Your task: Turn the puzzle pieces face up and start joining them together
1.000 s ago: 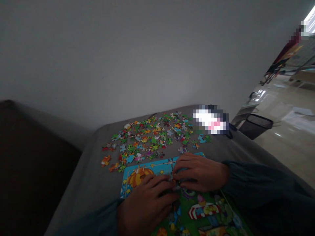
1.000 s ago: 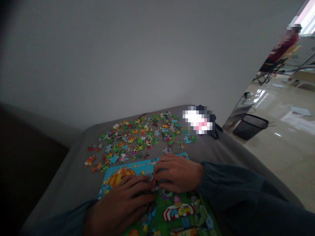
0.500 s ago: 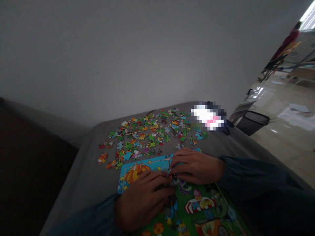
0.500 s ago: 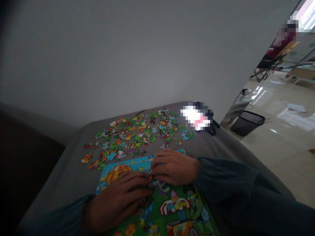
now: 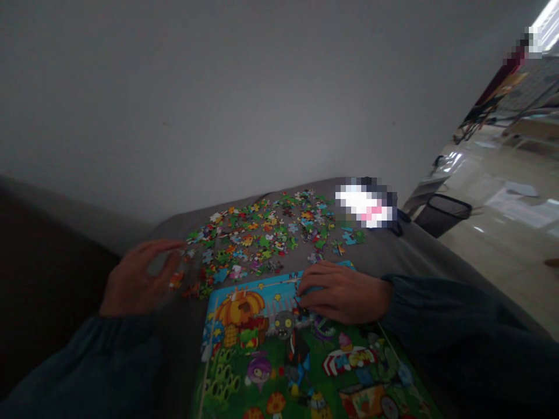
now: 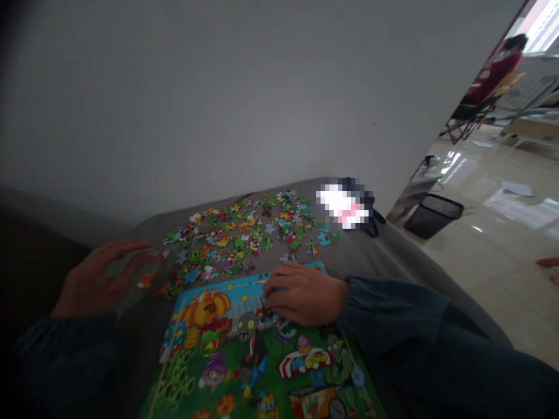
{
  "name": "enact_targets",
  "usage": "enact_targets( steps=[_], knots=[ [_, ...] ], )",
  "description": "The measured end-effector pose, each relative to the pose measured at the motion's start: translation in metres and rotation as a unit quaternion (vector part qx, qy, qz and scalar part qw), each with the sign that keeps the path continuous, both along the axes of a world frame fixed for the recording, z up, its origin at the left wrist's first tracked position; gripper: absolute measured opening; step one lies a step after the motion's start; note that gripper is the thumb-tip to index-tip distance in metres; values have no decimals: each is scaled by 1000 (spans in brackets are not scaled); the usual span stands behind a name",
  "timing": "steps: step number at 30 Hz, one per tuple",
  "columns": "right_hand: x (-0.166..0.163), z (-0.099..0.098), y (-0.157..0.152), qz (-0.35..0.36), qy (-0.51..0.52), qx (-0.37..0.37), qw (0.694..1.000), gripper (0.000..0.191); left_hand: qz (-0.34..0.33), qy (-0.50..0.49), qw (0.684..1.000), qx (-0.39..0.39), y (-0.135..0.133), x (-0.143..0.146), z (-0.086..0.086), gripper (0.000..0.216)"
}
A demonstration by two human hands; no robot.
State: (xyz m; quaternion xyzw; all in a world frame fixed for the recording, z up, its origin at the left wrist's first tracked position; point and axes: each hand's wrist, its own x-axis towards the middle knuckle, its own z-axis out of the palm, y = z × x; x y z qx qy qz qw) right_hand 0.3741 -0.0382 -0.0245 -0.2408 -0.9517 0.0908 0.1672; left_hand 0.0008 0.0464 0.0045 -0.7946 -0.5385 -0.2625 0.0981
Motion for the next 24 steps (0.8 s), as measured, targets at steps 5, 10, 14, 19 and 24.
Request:
enact_targets(
  steps=[5, 10, 14, 19, 24],
  knots=[
    [0, 0, 0, -6, 1, 2, 1000, 23, 70, 31, 997, -24, 30, -50, -20, 31],
    [-1, 0, 1, -7, -13, 12, 1000, 25, 13, 0, 1000, 1, 26, -30, -19, 40],
    [-2, 0, 2, -11, -20, 18, 1000, 25, -115, -46, 992, -38, -22, 34, -2, 33],
    [-3, 0, 3, -13, -25, 26, 999, 26, -354, 107, 926, -79, -84, 105, -20, 39],
    [-3, 0, 2, -11, -33, 36, 999, 25, -368, 150, 910, -120, -88, 115, -40, 53]
  ],
)
